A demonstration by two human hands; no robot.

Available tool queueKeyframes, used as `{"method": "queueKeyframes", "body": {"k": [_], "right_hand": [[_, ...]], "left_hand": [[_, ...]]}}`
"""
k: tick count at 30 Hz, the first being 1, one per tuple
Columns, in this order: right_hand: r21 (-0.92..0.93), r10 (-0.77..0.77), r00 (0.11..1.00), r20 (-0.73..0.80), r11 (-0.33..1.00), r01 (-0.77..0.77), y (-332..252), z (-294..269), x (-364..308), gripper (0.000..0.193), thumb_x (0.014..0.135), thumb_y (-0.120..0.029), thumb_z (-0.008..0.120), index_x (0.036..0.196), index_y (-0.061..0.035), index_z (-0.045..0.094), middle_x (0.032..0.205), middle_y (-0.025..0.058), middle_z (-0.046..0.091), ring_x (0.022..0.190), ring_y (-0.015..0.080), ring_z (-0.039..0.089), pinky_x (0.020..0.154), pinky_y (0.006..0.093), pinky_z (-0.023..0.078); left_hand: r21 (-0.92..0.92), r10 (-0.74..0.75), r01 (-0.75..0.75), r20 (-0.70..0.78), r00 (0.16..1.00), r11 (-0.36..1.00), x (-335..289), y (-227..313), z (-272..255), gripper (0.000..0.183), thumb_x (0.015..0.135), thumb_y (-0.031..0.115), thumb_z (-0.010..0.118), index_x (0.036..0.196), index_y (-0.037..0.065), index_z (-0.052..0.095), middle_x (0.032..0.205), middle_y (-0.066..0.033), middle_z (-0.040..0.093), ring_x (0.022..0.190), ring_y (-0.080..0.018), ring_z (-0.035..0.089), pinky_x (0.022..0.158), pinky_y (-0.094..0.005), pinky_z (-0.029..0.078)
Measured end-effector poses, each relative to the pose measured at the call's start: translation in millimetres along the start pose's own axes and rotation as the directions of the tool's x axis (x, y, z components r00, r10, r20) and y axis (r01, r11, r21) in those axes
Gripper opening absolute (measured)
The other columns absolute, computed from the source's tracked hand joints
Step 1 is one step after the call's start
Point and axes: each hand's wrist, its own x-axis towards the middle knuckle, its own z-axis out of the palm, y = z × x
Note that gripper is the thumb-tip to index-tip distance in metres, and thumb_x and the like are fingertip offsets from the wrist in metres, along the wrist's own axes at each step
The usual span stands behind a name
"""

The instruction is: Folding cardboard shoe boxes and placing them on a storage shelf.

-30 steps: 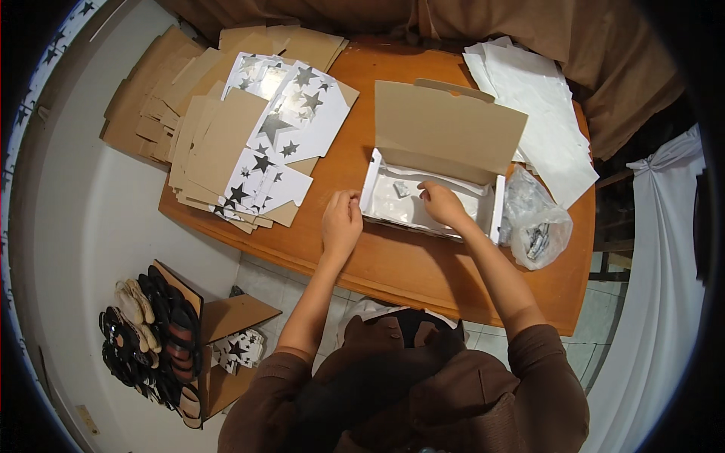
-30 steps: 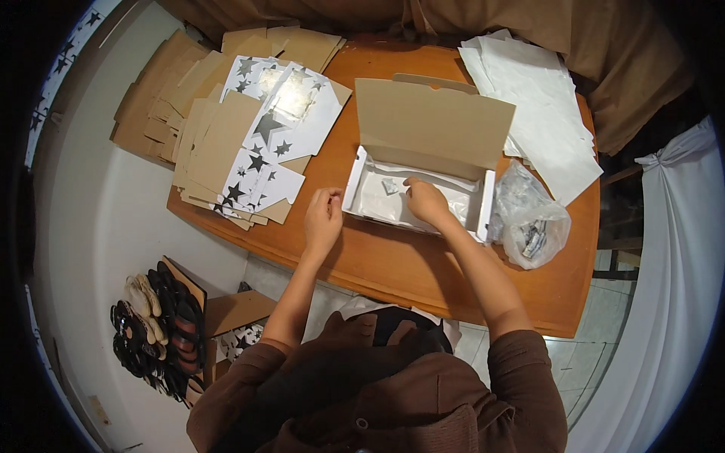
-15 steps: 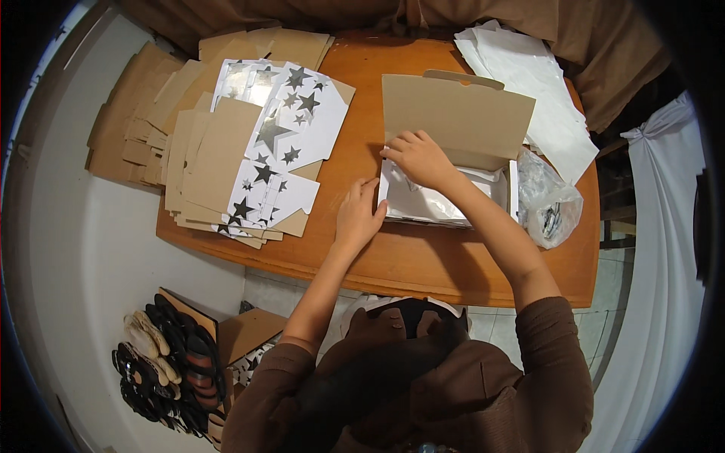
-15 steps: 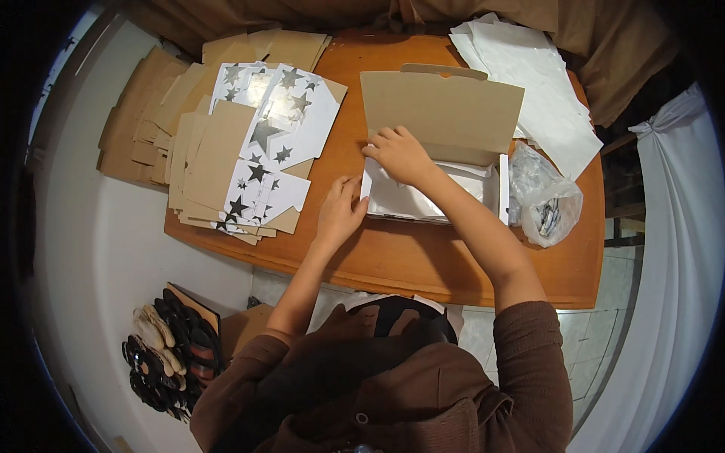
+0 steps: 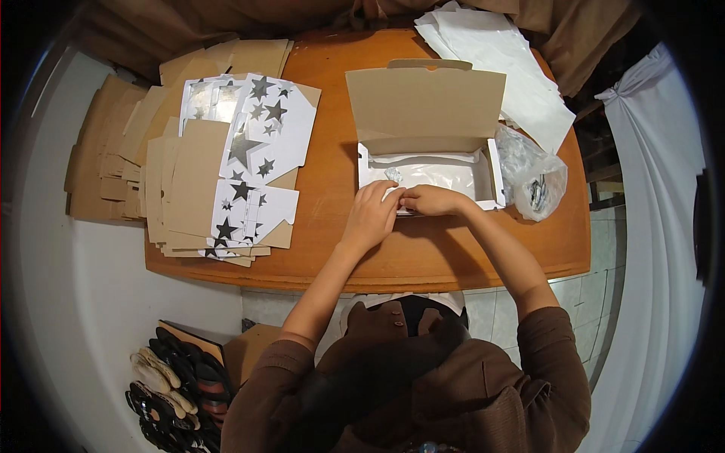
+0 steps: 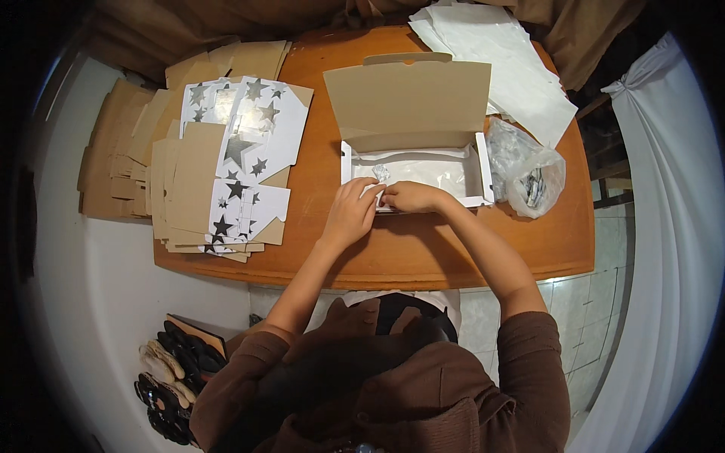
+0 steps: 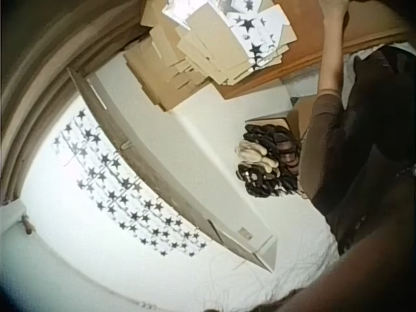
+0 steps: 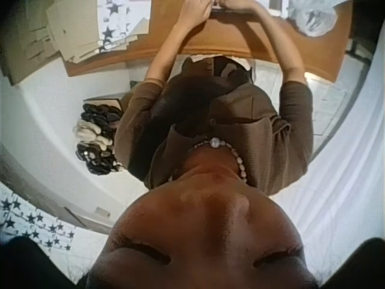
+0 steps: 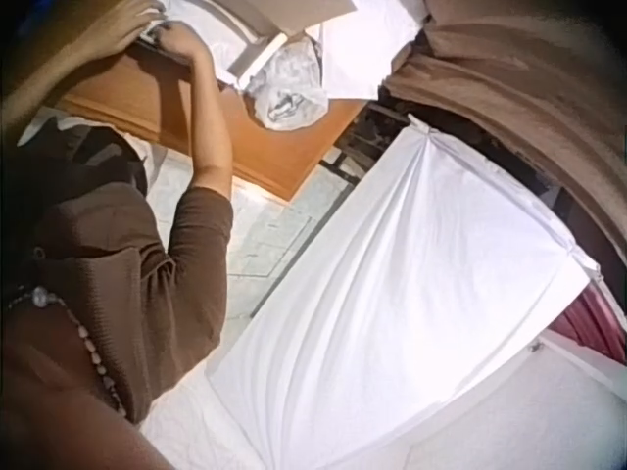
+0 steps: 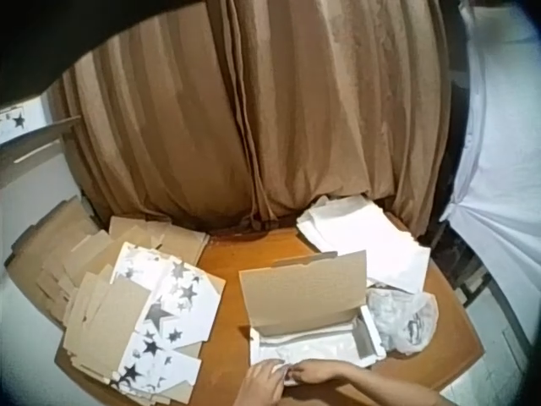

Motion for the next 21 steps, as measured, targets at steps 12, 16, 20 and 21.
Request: {"method": "queueKeyframes", "body": {"k": [12,16,20,21], "right_hand": [[0.14,0.111,0.99,0.082,0.983,-0.122,-16.0,10.8,3.9,0.039,0.094,-0.023,0.04,0.123,0.0023,0.05,0.12,0.0162,0.056,0.11,0.0242,0.052,0.094,0.0328,0.039],[0.147,0.12,0.988,0.102,0.98,-0.134,-20.9,9.8,2.5,0.038,0.093,-0.021,0.041,0.12,0.0029,0.052,0.117,0.0138,0.057,0.107,0.0221,0.052,0.093,0.0308,0.04],[0.183,0.185,0.97,0.157,0.96,-0.212,-12.0,-1.5,5.2,0.033,0.092,-0.022,0.043,0.11,0.0007,0.059,0.097,0.0107,0.062,0.089,0.0173,0.054,0.084,0.0299,0.042],[0.183,0.185,0.97,0.155,0.96,-0.212,-9.4,-7.6,2.6,0.033,0.092,-0.022,0.043,0.11,0.0007,0.059,0.097,0.0107,0.062,0.089,0.0173,0.054,0.084,0.0299,0.042]], "left_hand": [[0.058,0.034,-0.034,0.004,0.999,0.998,-2.5,-0.2,7.0,0.027,0.083,0.015,0.054,0.108,0.007,0.059,0.105,-0.0088,0.056,0.099,-0.0263,0.053,0.086,-0.0396,0.039],[0.082,0.038,-0.037,-0.01,0.999,0.996,-2.5,-1.0,8.9,0.027,0.083,0.015,0.052,0.108,0.007,0.059,0.103,-0.0088,0.057,0.098,-0.0261,0.053,0.085,-0.0393,0.04],[0.073,0.024,-0.025,0.016,1.0,0.997,-3.1,-1.5,9.5,0.027,0.084,0.02,0.053,0.108,0.008,0.059,0.103,-0.0084,0.058,0.098,-0.0266,0.053,0.085,-0.0389,0.039],[0.083,0.028,-0.03,0.029,0.999,0.996,-3.4,-1.5,8.7,0.028,0.084,0.023,0.054,0.108,0.008,0.059,0.103,-0.0084,0.059,0.098,-0.0264,0.054,0.086,-0.0387,0.039]]}}
